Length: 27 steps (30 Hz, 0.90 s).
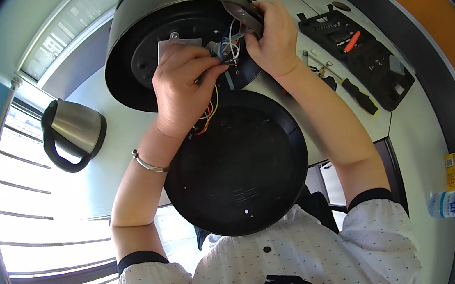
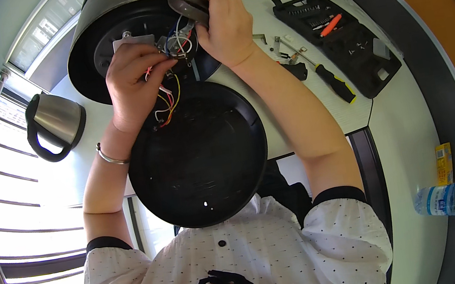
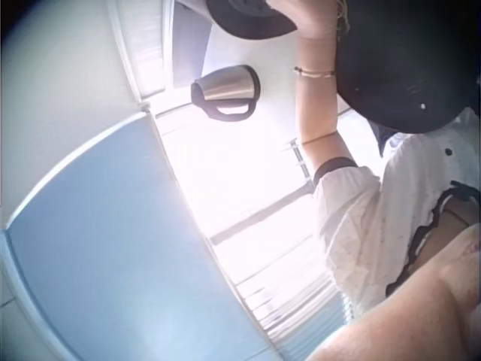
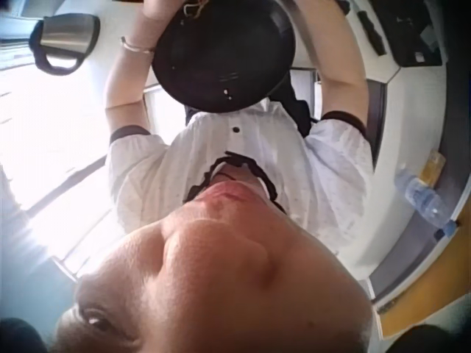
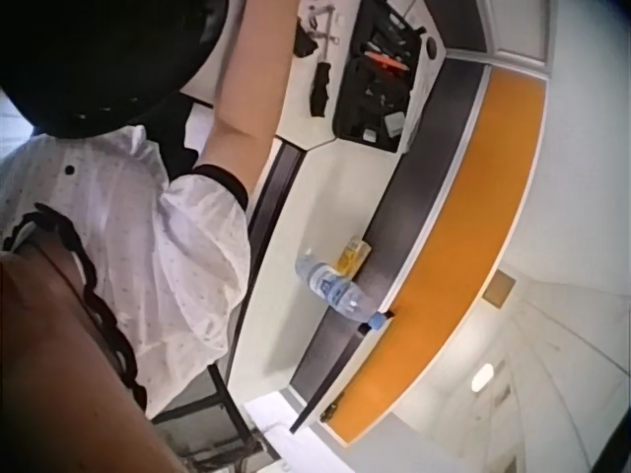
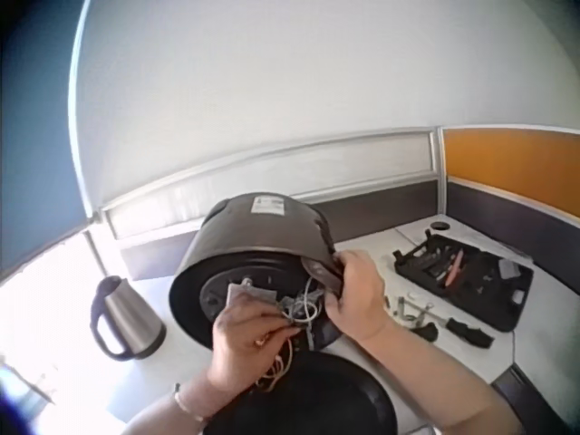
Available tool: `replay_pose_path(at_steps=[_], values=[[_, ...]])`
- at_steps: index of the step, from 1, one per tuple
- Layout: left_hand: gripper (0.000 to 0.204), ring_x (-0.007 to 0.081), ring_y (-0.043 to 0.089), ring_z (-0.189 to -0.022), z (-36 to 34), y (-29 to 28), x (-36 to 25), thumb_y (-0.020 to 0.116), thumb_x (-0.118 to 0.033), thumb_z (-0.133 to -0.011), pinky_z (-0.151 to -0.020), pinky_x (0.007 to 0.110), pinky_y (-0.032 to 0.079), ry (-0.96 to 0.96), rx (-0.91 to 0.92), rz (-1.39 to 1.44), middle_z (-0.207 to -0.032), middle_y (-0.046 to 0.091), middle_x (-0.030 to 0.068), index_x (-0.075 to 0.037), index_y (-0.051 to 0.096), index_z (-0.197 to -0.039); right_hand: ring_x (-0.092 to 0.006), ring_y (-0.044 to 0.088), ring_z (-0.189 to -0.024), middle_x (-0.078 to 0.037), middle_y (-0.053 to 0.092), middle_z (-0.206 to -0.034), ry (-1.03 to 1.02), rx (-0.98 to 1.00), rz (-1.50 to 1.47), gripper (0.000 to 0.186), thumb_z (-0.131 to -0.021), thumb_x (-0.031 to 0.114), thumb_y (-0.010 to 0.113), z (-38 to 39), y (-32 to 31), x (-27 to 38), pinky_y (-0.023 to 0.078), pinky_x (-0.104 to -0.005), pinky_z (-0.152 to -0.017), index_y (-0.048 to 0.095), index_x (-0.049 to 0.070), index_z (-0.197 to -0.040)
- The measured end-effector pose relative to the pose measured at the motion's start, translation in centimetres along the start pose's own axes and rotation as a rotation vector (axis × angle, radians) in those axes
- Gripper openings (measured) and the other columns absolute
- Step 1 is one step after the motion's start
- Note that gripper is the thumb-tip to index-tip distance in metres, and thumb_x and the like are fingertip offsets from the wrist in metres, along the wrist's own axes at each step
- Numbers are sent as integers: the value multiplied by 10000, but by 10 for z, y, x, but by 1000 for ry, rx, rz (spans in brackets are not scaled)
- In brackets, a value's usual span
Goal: The person works on the internal wiring of a disassembled appliance, likely a rice cooker. They hold the device and manipulate various colored wires and a small circuit board with their hands, attempting to connect or adjust components.
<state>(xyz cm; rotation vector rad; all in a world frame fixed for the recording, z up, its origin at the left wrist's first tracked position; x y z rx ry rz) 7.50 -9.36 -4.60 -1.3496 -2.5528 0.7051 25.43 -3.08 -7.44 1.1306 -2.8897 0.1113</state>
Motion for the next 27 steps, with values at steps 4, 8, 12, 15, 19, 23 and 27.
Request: replay_pose_path(at_steps=[4, 8, 12, 15, 19, 23, 27], values=[[149, 218, 591, -746, -1, 4, -1, 784, -43, -589, -665, 321, 486, 71, -44, -71, -762, 633, 38, -43, 683, -699, -309, 577, -821, -112, 557, -940, -2, -15, -3, 522, -545, 24, 693, -1, -1, 0, 492, -371, -652, 521, 43, -1037], [152, 215, 591, -732, -5, 8, 0, 779, -27, -581, -662, 318, 481, 93, -82, -82, -760, 632, 44, -42, 679, -695, -325, 574, -812, -130, 563, -929, 16, -23, -19, 503, -569, -4, 675, -1, -1, 1, 483, -377, -680, 515, 32, -1044], [152, 215, 591, -722, -4, 13, 4, 779, -20, -582, -653, 318, 476, 52, -102, -91, -760, 633, 47, -35, 671, -688, -330, 572, -818, -137, 564, -930, 52, 6, -20, 508, -565, -22, 671, -1, -2, 3, 479, -376, -701, 509, 17, -1046], [152, 216, 591, -718, -2, 14, 5, 779, -17, -585, -652, 319, 472, 40, -121, -92, -765, 632, 48, -31, 667, -687, -328, 572, -828, -134, 561, -933, 66, 7, -15, 517, -556, -20, 677, -1, -2, 5, 479, -373, -704, 508, 13, -1044], [145, 200, 609, -745, -2, 14, 5, 780, 7, -601, -657, 295, 479, 35, -102, -97, -804, 652, 69, -17, 685, -709, -327, 572, -838, -131, 561, -940, 66, 7, -18, 516, -559, -20, 677, 0, -2, 3, 481, -372, -707, 508, 15, -1045], [145, 206, 605, -744, -2, 13, 6, 778, 3, -595, -662, 306, 475, 56, -79, -86, -791, 642, 61, -24, 675, -693, -326, 574, -847, -130, 563, -944, 63, 15, -12, 506, -561, -20, 676, 0, -2, 4, 482, -372, -708, 513, 15, -1039], [154, 220, 596, -743, -1, 17, 8, 775, -1, -583, -673, 322, 465, 84, -69, -73, -769, 624, 46, -36, 661, -680, -325, 575, -852, -130, 565, -944, 69, 19, 1, 495, -560, -20, 675, -2, -4, 4, 481, -372, -706, 520, 17, -1029]])
Point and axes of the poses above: each hand's wrist, its own z-axis away from the middle knuckle, its own y-axis out of the palm, x = y × z, the point moved 2 cm from there along -z, towards the middle knuckle
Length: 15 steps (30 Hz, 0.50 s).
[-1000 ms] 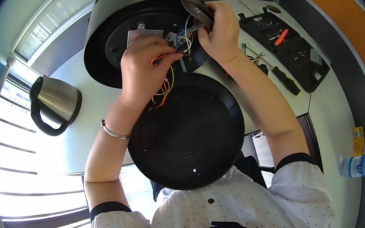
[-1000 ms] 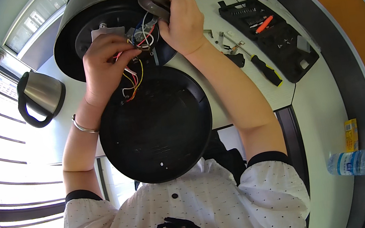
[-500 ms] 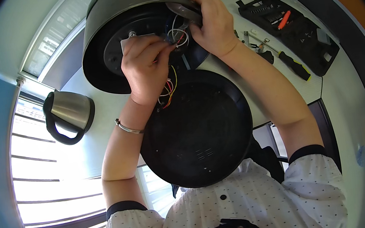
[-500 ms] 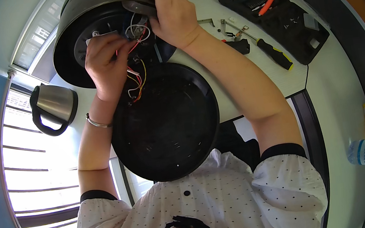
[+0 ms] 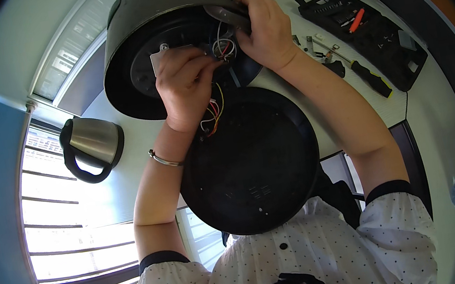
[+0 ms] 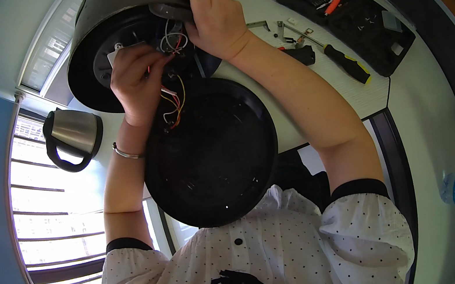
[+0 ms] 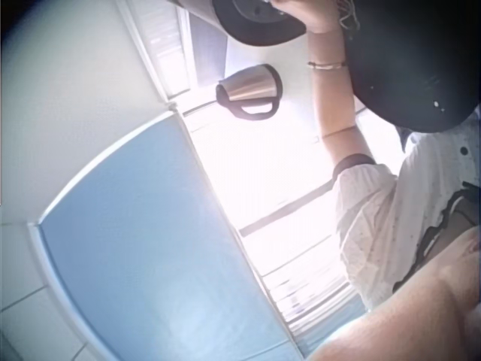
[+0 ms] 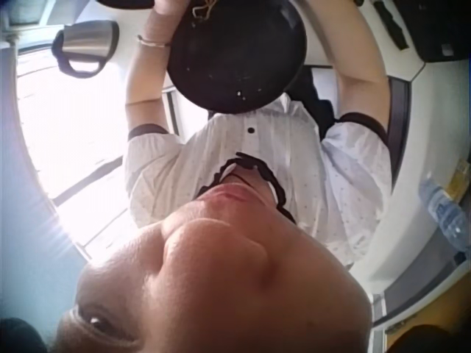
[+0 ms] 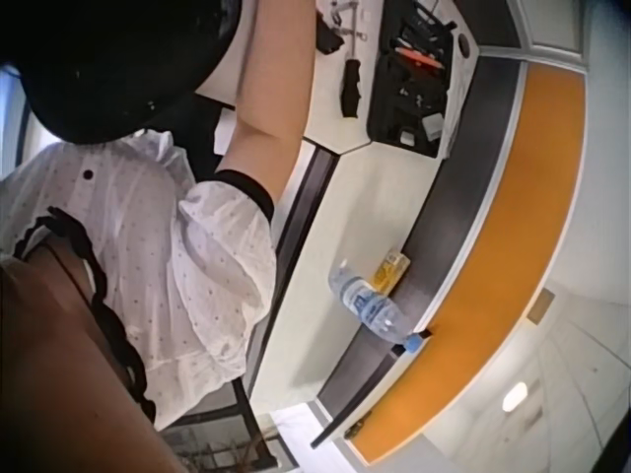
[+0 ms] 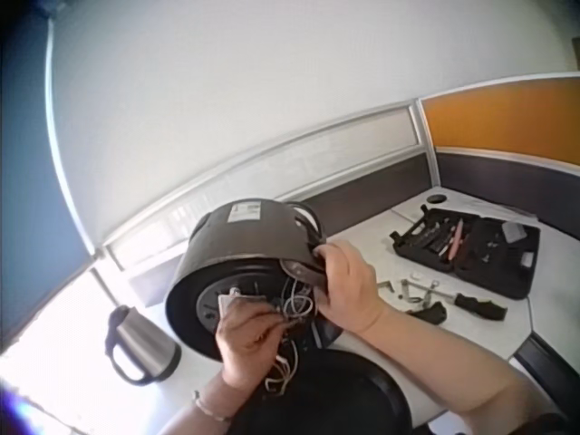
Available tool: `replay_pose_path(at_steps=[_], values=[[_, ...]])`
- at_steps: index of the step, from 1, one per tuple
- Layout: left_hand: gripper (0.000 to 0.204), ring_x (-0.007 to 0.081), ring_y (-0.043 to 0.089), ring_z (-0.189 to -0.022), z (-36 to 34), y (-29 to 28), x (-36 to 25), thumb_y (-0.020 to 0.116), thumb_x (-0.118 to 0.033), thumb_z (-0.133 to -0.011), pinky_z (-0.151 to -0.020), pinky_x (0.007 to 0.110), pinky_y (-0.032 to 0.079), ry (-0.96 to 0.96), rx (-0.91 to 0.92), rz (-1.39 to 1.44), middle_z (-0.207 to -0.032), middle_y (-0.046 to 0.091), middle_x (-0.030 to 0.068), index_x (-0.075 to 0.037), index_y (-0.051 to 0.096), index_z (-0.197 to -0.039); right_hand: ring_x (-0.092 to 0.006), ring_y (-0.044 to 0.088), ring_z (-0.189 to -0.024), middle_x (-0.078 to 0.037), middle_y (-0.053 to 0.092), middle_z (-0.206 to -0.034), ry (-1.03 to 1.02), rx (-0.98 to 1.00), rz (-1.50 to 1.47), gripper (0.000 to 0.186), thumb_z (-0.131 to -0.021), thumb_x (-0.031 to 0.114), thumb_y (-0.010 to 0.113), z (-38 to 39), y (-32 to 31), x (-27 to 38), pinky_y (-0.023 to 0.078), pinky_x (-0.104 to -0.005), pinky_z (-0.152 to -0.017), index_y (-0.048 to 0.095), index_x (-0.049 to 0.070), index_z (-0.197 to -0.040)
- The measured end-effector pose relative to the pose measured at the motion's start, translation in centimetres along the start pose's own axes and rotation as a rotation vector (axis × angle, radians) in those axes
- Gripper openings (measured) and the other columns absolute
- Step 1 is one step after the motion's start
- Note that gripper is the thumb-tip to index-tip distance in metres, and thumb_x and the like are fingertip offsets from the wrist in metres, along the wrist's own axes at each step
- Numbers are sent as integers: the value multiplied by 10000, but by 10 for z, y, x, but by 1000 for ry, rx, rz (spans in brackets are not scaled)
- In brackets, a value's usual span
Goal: The person works on the internal wiring of a disassembled appliance, likely a rice cooker. They hold the device and manipulate various colored wires and a small circuit board with their hands, attempting to connect or adjust components.
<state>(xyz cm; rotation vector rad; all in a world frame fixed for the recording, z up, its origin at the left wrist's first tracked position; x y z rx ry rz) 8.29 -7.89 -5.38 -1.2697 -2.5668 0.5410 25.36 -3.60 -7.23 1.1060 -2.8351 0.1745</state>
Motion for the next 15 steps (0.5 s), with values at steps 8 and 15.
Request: replay_pose_path(at_steps=[8, 15], values=[[171, 212, 593, -742, 3, 0, -1, 783, -1, -577, -670, 320, 462, -42, -42, -3, -777, 620, 45, -32, 656, -688, -283, 582, -807, -96, 545, -924, -30, -13, 14, 508, -565, 22, 693, 0, 3, -3, 494, -351, -612, 517, 55, -1040], [133, 144, 581, -676, 3, 1, 0, 784, -4, -626, -522, 252, 441, -111, 5, -22, -791, 635, 54, -22, 664, -682, -256, 585, -795, -74, 533, -914, -33, -10, 35, 505, -567, 57, 711, 0, 1, -3, 503, -339, -575, 522, 74, -1035]])
Point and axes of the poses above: each hand's wrist, its own z-axis away from the middle knuckle, its own y-axis out of the palm, x = y × z, the point moved 2 cm from there along -z, towards the middle knuckle
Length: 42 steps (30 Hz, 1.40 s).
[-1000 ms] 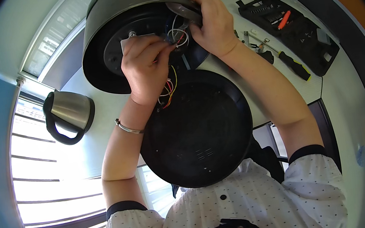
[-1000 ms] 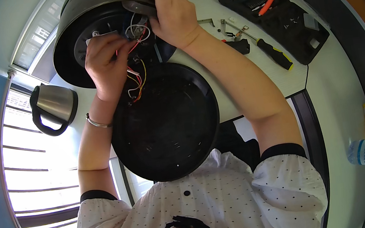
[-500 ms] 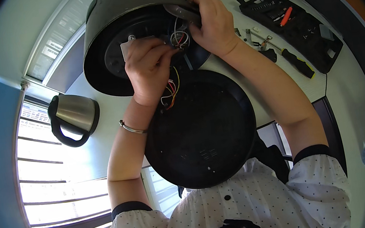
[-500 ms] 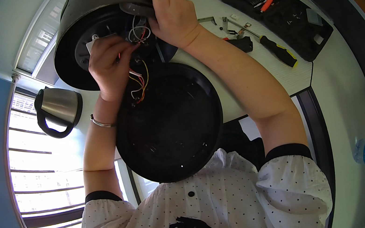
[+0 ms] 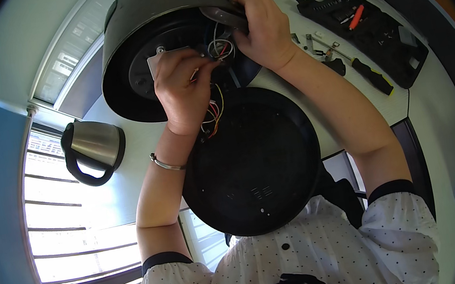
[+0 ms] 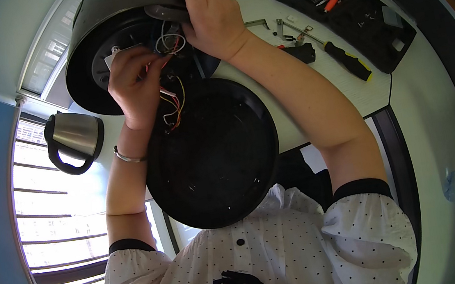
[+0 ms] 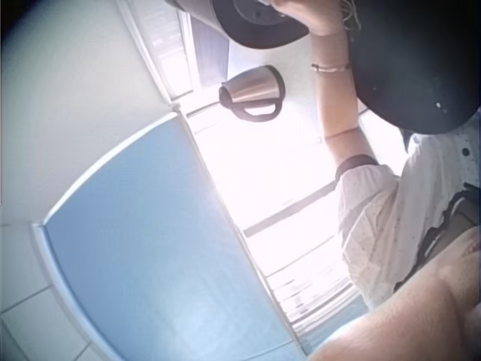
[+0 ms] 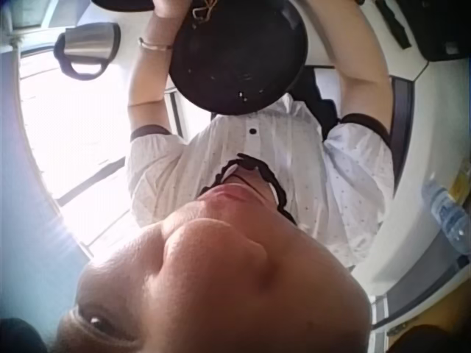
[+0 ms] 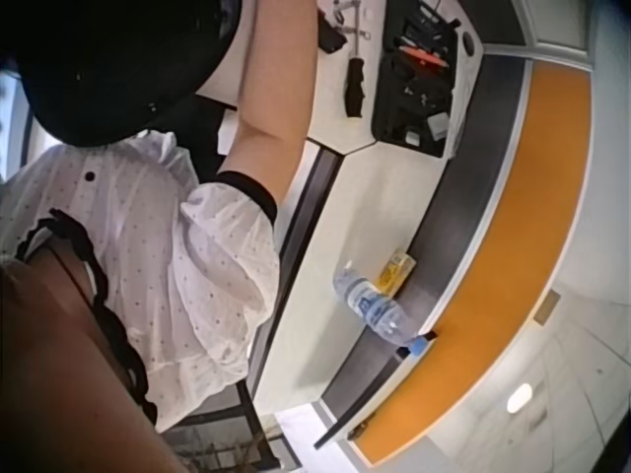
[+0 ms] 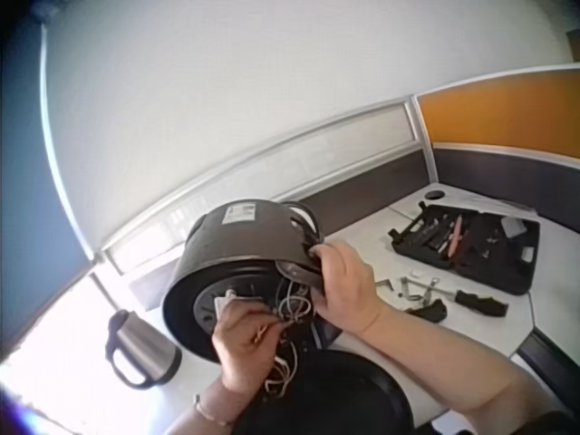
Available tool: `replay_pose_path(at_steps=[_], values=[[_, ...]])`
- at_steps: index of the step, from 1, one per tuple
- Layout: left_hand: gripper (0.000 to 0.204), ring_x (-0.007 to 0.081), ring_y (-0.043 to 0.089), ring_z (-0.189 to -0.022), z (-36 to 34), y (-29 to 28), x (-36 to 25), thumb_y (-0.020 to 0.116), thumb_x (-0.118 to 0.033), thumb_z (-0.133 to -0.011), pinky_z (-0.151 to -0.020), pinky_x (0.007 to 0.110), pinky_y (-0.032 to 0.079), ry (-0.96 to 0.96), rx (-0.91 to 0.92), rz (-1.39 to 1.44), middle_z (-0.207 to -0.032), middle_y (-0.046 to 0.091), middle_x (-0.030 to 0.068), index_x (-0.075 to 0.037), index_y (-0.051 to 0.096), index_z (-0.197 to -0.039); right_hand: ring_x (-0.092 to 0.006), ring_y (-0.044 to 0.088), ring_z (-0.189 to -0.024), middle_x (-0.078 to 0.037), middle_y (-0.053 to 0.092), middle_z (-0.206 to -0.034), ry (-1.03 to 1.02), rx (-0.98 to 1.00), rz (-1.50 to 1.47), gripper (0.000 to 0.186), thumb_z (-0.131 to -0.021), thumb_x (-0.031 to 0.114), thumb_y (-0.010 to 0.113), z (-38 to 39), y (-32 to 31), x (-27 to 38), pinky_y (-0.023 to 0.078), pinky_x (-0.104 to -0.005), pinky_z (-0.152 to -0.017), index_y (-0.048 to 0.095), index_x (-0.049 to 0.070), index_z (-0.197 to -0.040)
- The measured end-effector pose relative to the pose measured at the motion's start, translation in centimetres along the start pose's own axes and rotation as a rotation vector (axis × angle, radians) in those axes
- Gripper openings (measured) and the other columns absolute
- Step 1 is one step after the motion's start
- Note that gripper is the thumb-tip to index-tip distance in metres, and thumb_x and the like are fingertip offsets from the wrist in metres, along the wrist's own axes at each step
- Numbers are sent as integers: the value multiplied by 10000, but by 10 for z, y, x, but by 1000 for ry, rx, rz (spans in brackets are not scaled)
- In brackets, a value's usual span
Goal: The person works on the internal wiring of a disassembled appliance, likely a rice cooker. They hold the device and manipulate various colored wires and a small circuit board with their hands, attempting to connect or adjust components.
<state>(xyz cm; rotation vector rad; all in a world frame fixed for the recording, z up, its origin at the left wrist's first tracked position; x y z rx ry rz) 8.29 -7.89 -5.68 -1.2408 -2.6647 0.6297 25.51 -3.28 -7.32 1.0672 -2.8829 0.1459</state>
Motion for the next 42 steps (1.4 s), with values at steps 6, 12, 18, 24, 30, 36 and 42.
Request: replay_pose_path(at_steps=[6, 12, 18, 24, 30, 36, 42], values=[[181, 231, 601, -696, 0, 2, -4, 801, -41, -576, -642, 332, 472, -115, -38, -24, -741, 628, 55, -42, 636, -650, -252, 585, -795, -73, 533, -914, -10, -16, 10, 502, -571, 67, 715, 0, 1, 0, 504, -338, -576, 522, 76, -1034], [243, 238, 603, -682, 0, 1, -6, 823, -80, -575, -611, 325, 491, -147, -36, -58, -738, 623, 54, -50, 632, -722, -322, 577, -842, -127, 565, -956, 34, -15, -87, 504, -568, -14, 679, 2, 1, 1, 481, -374, -703, 528, 31, -1047], [307, 256, 581, -796, -6, -14, 0, 796, -52, -542, -679, 352, 486, 144, -23, -189, -873, 600, 56, -82, 652, -812, -278, 586, -806, -92, 556, -927, -4, -11, -14, 509, -565, 37, 714, 0, 0, 2, 494, -353, -592, 530, 62, -1039], [334, 276, 539, -905, -5, -17, 1, 746, -11, -522, -761, 377, 465, 190, -47, -226, -928, 578, 52, -101, 663, -833, -288, 584, -830, -106, 564, -944, -11, 1, 5, 508, -552, 31, 714, 0, 0, 0, 496, -352, -618, 537, 39, -1028], [274, 257, 602, -877, 0, -17, 12, 746, -10, -563, -747, 340, 500, 237, 53, -7, -950, 639, 65, -64, 672, -822, -291, 584, -829, -110, 567, -946, -23, 4, 2, 503, -545, 25, 708, 0, -1, 0, 496, -346, -636, 539, 27, -1019], [266, 252, 621, -882, 1, -27, 2, 764, -38, -610, -761, 326, 507, 102, 301, 194, -948, 661, 72, -44, 695, -867, -292, 583, -822, -110, 564, -933, -53, -14, 13, 490, -552, 18, 700, -1, 0, 2, 495, -349, -644, 536, 24, -1013], [206, 233, 603, -818, -1, -25, 2, 793, -70, -604, -709, 319, 488, -67, 330, 357, -830, 654, 62, -43, 712, -792, -294, 583, -818, -109, 562, -933, -65, -42, 1, 503, -552, 13, 698, -1, 1, 0, 495, -350, -637, 523, 29, -1023]])
Point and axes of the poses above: each hand's wrist, its own z-axis away from the middle knuckle, its own y-axis out of the palm, x = y × z, the point moved 2 cm from there along -z, towards the middle knuckle
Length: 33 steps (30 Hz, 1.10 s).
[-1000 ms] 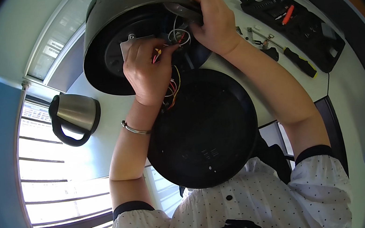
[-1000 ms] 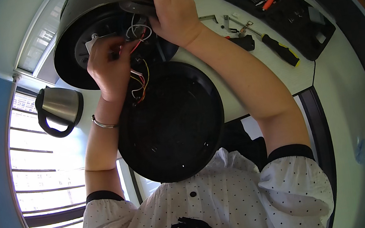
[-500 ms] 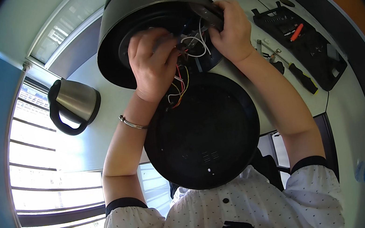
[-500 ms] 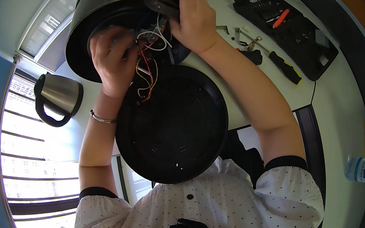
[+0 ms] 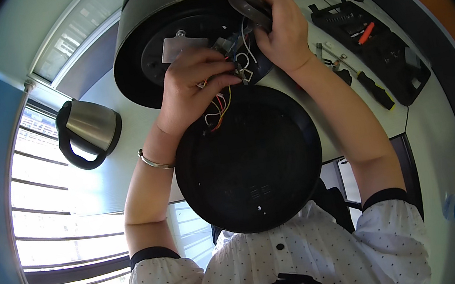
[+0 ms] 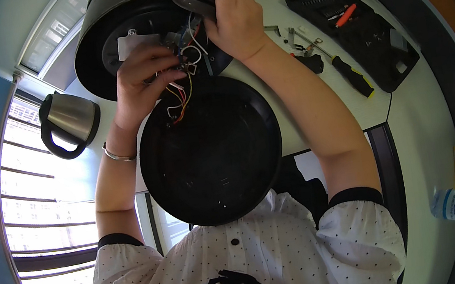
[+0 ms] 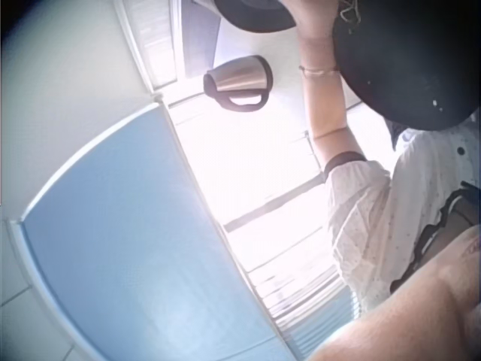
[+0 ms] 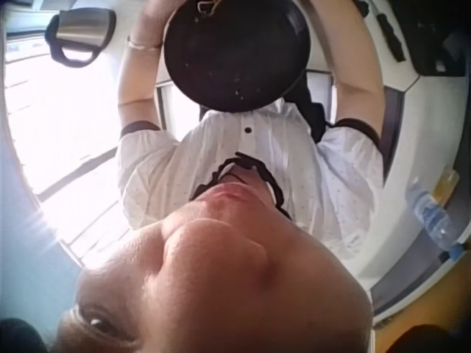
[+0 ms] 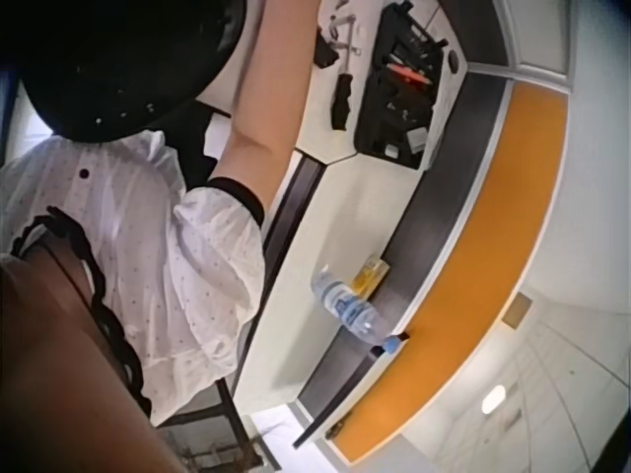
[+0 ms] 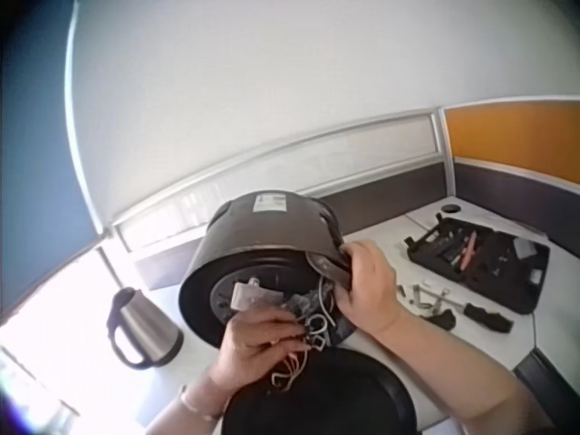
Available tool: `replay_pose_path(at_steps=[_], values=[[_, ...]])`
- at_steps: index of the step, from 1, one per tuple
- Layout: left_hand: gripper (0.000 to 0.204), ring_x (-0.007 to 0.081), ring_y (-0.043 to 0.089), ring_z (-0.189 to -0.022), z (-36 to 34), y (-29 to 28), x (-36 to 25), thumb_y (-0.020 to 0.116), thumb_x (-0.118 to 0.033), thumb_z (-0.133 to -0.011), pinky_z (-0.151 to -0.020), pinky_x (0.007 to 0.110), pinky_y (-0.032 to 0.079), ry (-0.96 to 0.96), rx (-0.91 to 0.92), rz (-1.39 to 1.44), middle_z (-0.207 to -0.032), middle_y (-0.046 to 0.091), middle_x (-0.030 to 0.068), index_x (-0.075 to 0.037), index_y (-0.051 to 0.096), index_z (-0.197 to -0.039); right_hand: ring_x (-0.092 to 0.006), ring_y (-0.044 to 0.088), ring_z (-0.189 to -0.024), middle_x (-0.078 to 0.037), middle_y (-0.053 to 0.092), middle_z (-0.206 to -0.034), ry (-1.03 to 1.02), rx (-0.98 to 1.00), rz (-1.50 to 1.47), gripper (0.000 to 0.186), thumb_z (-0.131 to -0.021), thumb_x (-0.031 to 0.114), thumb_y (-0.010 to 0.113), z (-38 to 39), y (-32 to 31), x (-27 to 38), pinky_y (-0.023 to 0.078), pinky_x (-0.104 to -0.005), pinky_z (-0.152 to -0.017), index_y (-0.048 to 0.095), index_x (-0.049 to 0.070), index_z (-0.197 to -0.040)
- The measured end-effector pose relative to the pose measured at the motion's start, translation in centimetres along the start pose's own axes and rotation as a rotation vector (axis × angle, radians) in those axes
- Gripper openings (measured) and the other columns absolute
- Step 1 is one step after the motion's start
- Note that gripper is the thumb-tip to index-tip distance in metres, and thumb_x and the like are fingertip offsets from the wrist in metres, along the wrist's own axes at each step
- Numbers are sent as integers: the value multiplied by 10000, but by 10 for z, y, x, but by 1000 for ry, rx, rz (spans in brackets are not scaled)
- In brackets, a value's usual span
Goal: The person works on the internal wiring of a disassembled appliance, likely a rice cooker. They hold the device and manipulate various colored wires and a small circuit board with their hands, attempting to connect or adjust components.
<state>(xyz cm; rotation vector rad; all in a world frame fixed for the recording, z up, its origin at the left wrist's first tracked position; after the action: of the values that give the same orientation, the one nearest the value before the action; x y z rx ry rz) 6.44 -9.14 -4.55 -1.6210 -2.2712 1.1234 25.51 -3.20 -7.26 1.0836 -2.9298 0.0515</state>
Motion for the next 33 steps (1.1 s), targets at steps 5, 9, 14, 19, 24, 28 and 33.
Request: replay_pose_path(at_steps=[5, 9, 14, 19, 24, 28, 33], values=[[171, 210, 576, -742, -7, 3, 4, 804, -58, -568, -695, 315, 449, 78, -170, -157, -747, 642, 49, -42, 709, -709, -290, 582, -813, -106, 558, -931, 9, 4, -6, 521, -550, 18, 704, 0, 0, 0, 494, -353, -617, 520, 47, -1036], [158, 201, 569, -719, -9, 6, 2, 798, -49, -559, -694, 312, 430, 3, -204, -234, -726, 641, 50, -43, 706, -687, -333, 578, -808, -147, 570, -915, 56, 9, -59, 476, -586, -23, 656, 0, -2, 3, 483, -381, -687, 529, 26, -1042], [138, 207, 576, -726, -12, 9, -1, 792, -47, -560, -684, 321, 433, -57, -278, -225, -702, 641, 51, -43, 698, -661, -270, 582, -768, -85, 550, -919, 16, -19, -22, 511, -560, 31, 710, 1, 0, 0, 489, -348, -575, 531, 72, -1036], [134, 218, 580, -700, -15, 14, -3, 788, -43, -559, -676, 323, 439, -77, -280, -251, -683, 637, 54, -38, 690, -651, -262, 583, -761, -79, 547, -904, 29, -20, -24, 496, -573, 36, 706, 2, 0, -1, 486, -348, -552, 532, 76, -1035], [133, 223, 590, -689, -17, 19, -3, 784, -31, -559, -664, 329, 451, -83, -304, -255, -671, 634, 58, -32, 675, -635, -262, 581, -757, -78, 547, -907, 25, -23, -36, 503, -574, 40, 697, 2, 1, -2, 487, -344, -552, 525, 77, -1045], [138, 202, 596, -713, -14, 20, -1, 792, -19, -575, -651, 306, 462, -39, -286, -289, -698, 646, 53, -19, 677, -649, -269, 579, -775, -82, 547, -919, 36, -1, -31, 510, -575, 39, 683, 2, 1, -1, 491, -354, -571, 517, 78, -1056], [129, 227, 600, -714, -15, 22, 0, 778, -23, -557, -659, 330, 466, -48, -294, -298, -705, 643, 59, -40, 671, -627, -332, 577, -814, -140, 569, -929, 91, 26, -78, 478, -571, -25, 656, 1, -1, 2, 486, -380, -685, 523, 21, -1029]])
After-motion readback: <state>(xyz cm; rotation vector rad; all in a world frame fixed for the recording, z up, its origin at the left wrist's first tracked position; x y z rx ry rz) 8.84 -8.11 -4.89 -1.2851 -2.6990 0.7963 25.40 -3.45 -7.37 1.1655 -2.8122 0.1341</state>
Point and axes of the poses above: each hand's wrist, its own z-axis away from the middle knuckle, its own y-axis out of the palm, x = y × z, the point moved 2 cm from there along -z, towards the middle knuckle
